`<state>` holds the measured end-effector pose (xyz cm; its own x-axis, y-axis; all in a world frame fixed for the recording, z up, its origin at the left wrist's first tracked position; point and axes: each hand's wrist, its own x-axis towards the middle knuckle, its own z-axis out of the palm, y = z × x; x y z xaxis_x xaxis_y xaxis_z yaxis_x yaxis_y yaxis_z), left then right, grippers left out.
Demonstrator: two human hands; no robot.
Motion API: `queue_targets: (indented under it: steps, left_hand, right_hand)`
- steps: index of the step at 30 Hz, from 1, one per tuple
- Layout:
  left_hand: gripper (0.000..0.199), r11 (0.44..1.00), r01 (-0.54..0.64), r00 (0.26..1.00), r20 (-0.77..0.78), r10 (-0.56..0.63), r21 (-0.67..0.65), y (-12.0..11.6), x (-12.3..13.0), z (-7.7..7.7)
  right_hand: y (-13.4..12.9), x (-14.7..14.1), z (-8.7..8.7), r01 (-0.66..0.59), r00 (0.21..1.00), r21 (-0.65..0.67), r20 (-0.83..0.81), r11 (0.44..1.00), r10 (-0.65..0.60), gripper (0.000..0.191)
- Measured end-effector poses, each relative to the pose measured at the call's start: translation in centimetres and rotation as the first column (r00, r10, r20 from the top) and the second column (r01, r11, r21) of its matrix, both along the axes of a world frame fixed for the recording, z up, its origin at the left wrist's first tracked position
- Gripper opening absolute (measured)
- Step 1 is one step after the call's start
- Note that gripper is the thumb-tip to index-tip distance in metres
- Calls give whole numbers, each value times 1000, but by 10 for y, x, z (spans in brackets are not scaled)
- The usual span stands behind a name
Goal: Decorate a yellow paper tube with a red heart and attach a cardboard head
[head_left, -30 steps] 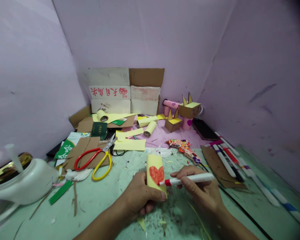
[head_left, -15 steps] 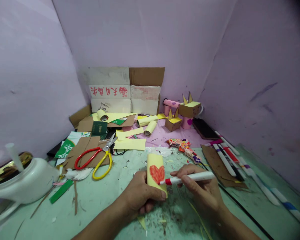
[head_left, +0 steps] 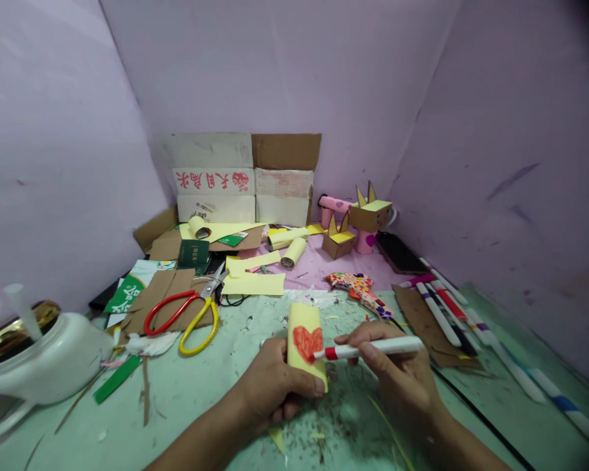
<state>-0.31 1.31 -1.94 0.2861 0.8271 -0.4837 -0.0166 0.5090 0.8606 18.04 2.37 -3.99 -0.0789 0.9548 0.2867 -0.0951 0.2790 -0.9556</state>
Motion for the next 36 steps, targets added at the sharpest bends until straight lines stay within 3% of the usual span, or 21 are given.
queue_targets:
  steps: [4, 9, 21, 29, 33, 36]
  left_hand:
    - [17, 1000, -4, 1000, 11, 4, 3, 1, 0, 1]
    - [19, 1000, -12, 1000, -10, 12, -2, 1, 0, -1]
    - [23, 1000, 0, 999, -32, 1, 12, 0, 0, -2]
    - [37, 997, -80, 996, 43, 80, 4, 1, 1, -4]
    - [35, 994, -108, 989, 101, 105, 18, 1, 0, -10]
    - [32, 994, -96, 988, 127, 90, 46, 0, 0, -12]
  right_hand:
    - [1, -2, 0, 37, 999, 39, 30, 999, -39, 28]
    - [1, 0, -3, 2, 1000, 5, 23, 1000, -2, 28]
    - [1, -1, 0, -25, 997, 111, 77, 994, 16, 18]
    - [13, 2, -3, 166, 961, 41, -232, 985, -153, 22]
    - [12, -3, 1, 210, 965, -34, -154, 977, -212, 28]
    - [11, -8, 3, 117, 989, -54, -86, 992, -121, 31]
